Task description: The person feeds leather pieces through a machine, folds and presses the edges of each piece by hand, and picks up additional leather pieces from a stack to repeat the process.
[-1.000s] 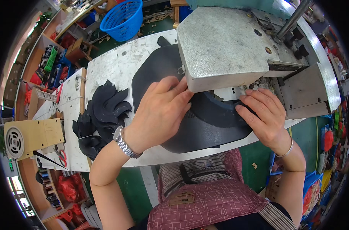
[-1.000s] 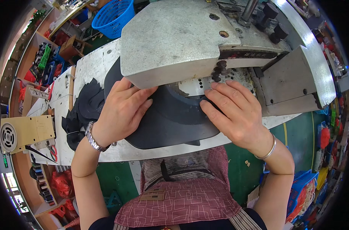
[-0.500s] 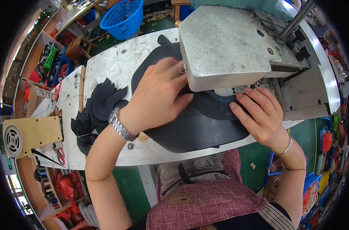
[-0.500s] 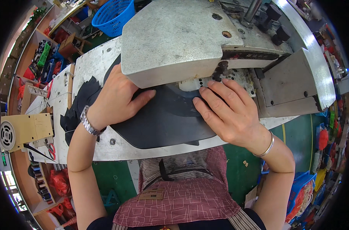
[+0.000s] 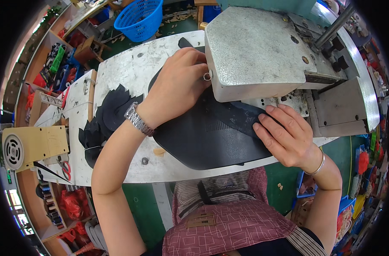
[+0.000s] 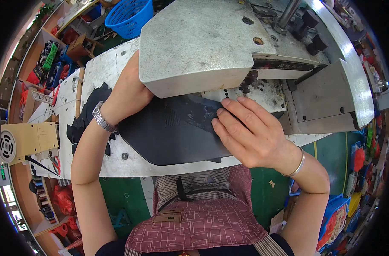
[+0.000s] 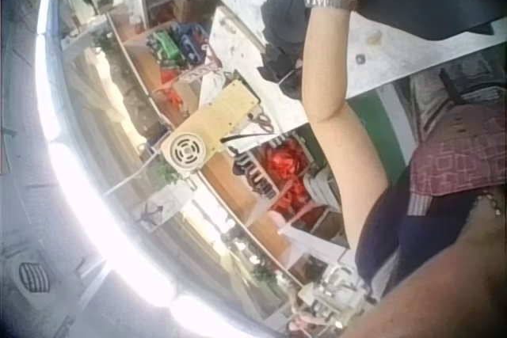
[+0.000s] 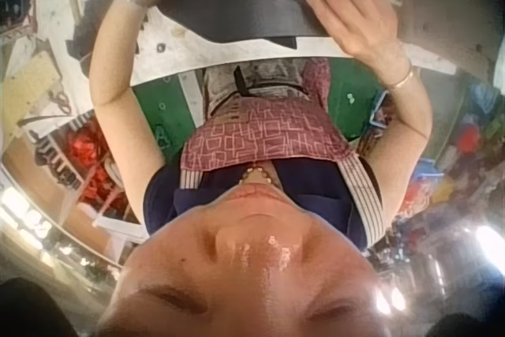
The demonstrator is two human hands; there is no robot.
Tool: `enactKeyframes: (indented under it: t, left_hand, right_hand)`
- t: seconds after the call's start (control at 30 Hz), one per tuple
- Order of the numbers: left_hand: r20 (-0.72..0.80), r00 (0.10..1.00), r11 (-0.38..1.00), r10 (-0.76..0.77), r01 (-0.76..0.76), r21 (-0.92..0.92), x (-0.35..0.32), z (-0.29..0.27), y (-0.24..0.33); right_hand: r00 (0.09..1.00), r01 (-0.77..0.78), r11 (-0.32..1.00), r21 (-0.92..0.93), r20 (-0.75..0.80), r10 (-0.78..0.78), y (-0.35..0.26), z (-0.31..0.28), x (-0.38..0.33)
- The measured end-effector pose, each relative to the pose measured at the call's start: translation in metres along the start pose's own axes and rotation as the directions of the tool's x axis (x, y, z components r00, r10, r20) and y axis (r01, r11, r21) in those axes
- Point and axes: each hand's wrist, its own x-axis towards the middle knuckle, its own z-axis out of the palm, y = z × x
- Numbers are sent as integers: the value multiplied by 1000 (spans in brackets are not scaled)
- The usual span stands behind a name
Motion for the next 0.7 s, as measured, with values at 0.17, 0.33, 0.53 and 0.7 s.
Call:
enactKeyframes:
  t: [0.17, 0.33, 0.53, 0.7]
  left_hand:
    - [51, 998, 999, 32, -33, 17, -1, -3, 6]
    - [161, 987, 999, 20, -12, -52, 5, 2, -8]
    - [4, 999, 973, 36, -34, -227, 9, 10, -14]
    - [60, 998, 987, 12, -3, -158, 2, -2, -1]
  right_hand:
    - [999, 42, 999, 29, -3, -42, -1, 1, 4]
    - [999, 53, 980, 190, -4, -53, -7, 8, 15]
    - [995, 74, 969, 234, 54, -89, -9, 15, 25]
    - [993, 72, 967, 245, 77, -93, -10, 17, 29]
